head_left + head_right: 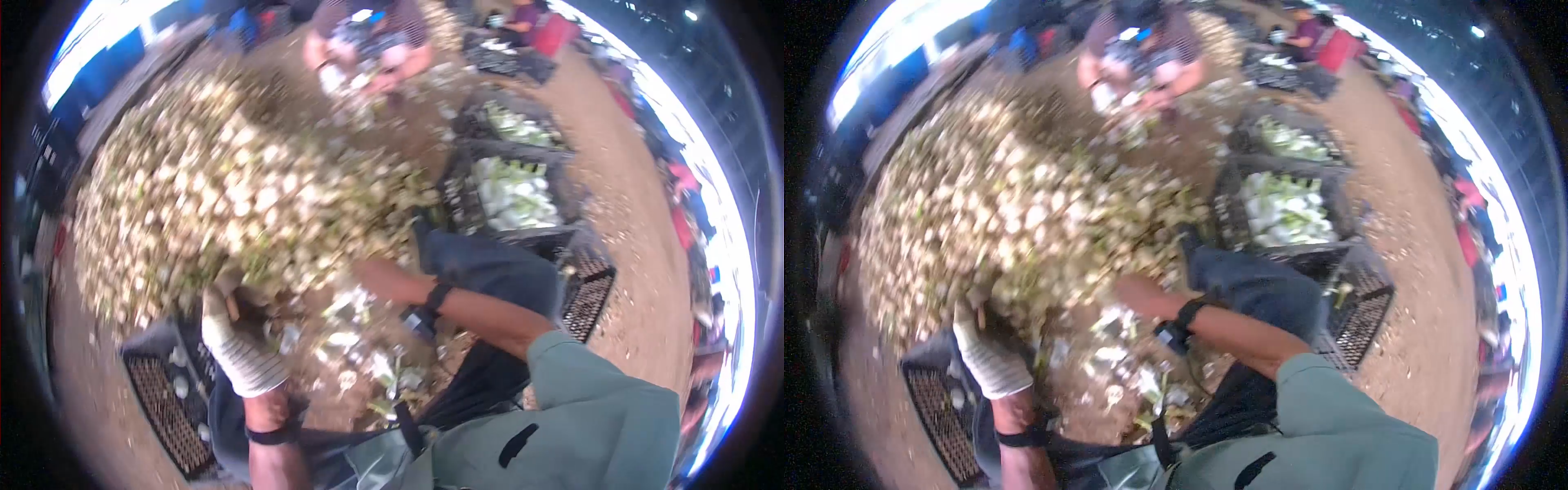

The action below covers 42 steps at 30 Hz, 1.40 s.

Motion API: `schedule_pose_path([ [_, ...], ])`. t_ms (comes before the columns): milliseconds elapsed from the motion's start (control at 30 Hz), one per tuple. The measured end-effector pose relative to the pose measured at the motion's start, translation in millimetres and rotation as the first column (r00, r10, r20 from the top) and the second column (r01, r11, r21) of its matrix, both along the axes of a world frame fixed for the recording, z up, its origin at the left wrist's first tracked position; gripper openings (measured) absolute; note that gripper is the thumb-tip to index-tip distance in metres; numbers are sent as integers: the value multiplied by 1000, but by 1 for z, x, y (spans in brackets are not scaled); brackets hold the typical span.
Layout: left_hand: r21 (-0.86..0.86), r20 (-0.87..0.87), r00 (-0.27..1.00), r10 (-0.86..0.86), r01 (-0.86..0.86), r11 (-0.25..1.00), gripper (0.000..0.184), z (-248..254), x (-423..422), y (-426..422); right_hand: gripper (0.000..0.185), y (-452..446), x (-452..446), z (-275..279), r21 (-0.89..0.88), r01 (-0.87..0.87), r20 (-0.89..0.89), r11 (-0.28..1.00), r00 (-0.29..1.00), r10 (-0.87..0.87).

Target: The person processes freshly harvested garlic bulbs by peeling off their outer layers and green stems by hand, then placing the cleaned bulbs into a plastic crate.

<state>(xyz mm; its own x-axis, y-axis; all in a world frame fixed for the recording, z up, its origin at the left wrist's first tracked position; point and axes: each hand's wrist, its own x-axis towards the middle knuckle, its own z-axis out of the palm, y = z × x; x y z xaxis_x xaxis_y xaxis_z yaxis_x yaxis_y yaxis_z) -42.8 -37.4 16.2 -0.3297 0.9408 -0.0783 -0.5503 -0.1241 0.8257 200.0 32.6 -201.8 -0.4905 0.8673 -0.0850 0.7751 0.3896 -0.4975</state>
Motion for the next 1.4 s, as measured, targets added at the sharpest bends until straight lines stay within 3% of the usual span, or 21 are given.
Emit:
schedule_pose_path([
  [33, 10, -109, 993, -52, 54, 999, 47, -26, -11, 2, 16, 0, -3, 25, -25, -6, -188, 1000, 982, 1],
  [67, 23, -188, 982, -18, 23, 999, 46, -14, 1, 2, 18, -10, -17, 91, -214, 85, -123, 973, 986, -114],
  [233, 92, -236, 971, 41, -19, 996, 42, -47, 13, 23, 36, -41, -23, 187, -173, -28, -290, 985, 957, -23],
  [267, 100, -240, 970, 34, -10, 995, 42, -45, 18, 22, 30, -47, -23, 194, -60, -67, -453, 996, 891, 33],
  [300, 89, -235, 971, 42, -21, 996, 39, -40, 27, 21, 25, -51, -22, 197, 59, -85, -594, 995, 798, 104],
  [400, 90, -195, 981, 8, 9, 996, 35, -40, 41, 22, 28, -46, -28, 185, 331, 0, -662, 944, 713, 232],
  [433, 54, -104, 993, -48, 54, 997, 34, -40, 43, 23, 40, -47, -23, 212, 85, -98, -508, 992, 852, 128],
  [533, -5, 23, 984, -179, 179, 984, 49, -45, 42, 29, 40, -49, -32, 219, -150, 0, -683, 989, 723, -103],
  [667, -76, 161, 966, -204, 218, 973, 47, -38, 37, 30, 50, -41, -41, 196, 10, 86, -750, 996, 660, -50],
  [733, -118, 83, 996, -27, 37, 992, 45, -29, 42, 29, 45, -37, -50, 196, -136, 14, -807, 991, 578, -119],
  [800, -115, 96, 995, 6, 6, 993, 42, -31, 41, 29, 35, -36, -56, 191, -83, 124, -571, 989, 807, -149],
  [833, -29, 7, 999, 36, -36, 999, 40, -36, 41, 31, 30, -37, -61, 183, 294, 232, -697, 927, 716, 42],
  [867, 61, -80, 994, 75, -70, 996, 39, -41, 39, 33, 30, -36, -63, 178, 294, 230, -697, 928, 716, 44],
  [933, 83, -238, 968, 78, -60, 995, 37, -43, 35, 33, 28, -39, -65, 182, -33, 171, -701, 985, 699, -145],
  [1067, 167, -369, 913, 172, -117, 979, 33, -32, 51, 32, 26, -45, -63, 191, -121, 214, -698, 969, 676, -237],
  [1133, 169, -407, 897, 175, -114, 979, 31, -32, 52, 31, 29, -43, -67, 175, 154, 313, -761, 937, 642, -89],
  [1167, 169, -409, 896, 174, -113, 979, 31, -36, 51, 33, 29, -43, -70, 168, 153, 313, -763, 937, 640, -90],
  [1233, 295, -643, 705, 299, -133, 946, 30, -43, 50, 37, 29, -42, -74, 165, 200, 376, -781, 905, 619, -84],
  [1267, 294, -645, 703, 300, -134, 946, 30, -44, 50, 37, 29, -40, -74, 163, 198, 374, -782, 906, 618, -84],
  [1333, 182, -362, 914, 183, -123, 976, 29, -35, 55, 34, 26, -38, -74, 174, -9, 271, -703, 963, 683, -199],
  [1400, 181, -439, 870, 226, -161, 970, 29, -35, 54, 36, 25, -41, -79, 180, -46, 295, -737, 954, 635, -232],
])
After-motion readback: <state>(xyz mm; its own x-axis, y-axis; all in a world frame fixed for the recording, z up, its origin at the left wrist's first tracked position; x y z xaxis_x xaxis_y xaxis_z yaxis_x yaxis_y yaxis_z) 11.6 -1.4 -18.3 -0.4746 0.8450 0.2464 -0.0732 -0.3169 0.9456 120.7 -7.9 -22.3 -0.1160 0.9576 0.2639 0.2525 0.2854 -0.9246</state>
